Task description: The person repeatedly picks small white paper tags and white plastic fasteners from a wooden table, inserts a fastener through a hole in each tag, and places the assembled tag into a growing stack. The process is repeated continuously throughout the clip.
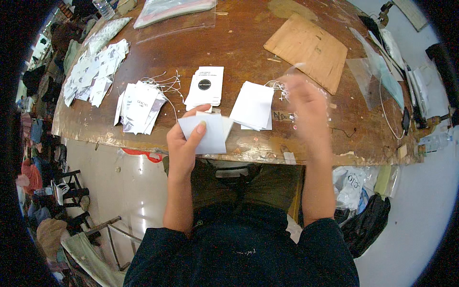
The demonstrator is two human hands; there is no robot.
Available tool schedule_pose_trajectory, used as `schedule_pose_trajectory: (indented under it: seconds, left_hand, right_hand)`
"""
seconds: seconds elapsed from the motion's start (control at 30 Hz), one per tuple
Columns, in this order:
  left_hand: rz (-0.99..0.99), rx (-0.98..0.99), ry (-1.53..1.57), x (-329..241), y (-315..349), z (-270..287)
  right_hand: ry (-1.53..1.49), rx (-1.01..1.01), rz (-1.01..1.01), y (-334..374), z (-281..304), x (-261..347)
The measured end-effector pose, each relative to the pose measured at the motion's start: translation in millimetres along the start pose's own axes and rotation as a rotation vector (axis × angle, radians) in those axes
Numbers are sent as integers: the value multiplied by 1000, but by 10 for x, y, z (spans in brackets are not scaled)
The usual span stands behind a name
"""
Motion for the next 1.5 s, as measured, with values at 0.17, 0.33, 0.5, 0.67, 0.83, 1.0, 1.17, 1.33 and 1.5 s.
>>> schedule_pose_trajectory:
  seconds: [0.17,0.33,0.5,0.67,0.83,1.0,1.17,1.33,1.5]
  left_hand:
    - [-88,360,-18,-112,110,-31]
    - [-84,474,-95,-115,125,43]
    - [-120,558,-132,-70,169,50]
    - [-174,132,-94,-135,75,178]
    - [-197,-151,-19,-145,5,151]
    - [-204,-221,6,-117,4,78]
    - [-178,-268,-5,-102,7,120]
    - [-144,-304,-10,-80,3,137]
    - [-167,-326,-41,-78,2,127]
  right_hand:
    - [-11,534,272,375,-544,255]
    - [-16,726,254,336,-585,343]
    - [40,750,226,277,-590,281]
    - [-712,312,-84,55,-445,131]
    - [-1287,-127,-230,109,-375,83]
    - [-683,109,-44,474,-681,253]
    - [-81,22,277,534,-675,314]
    - [-385,-15,362,535,-697,348]
    - [-950,174,-371,607,-840,259]
Point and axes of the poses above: each hand's wrist, its own y-axis away from the middle knuckle, its own z-axis out of the back of the hand, x = y × z, the point moved 3 cm from there along -y, towards the middle knuckle, and after that the axes turned 11 degrees about -x, right-handed, at the moved point
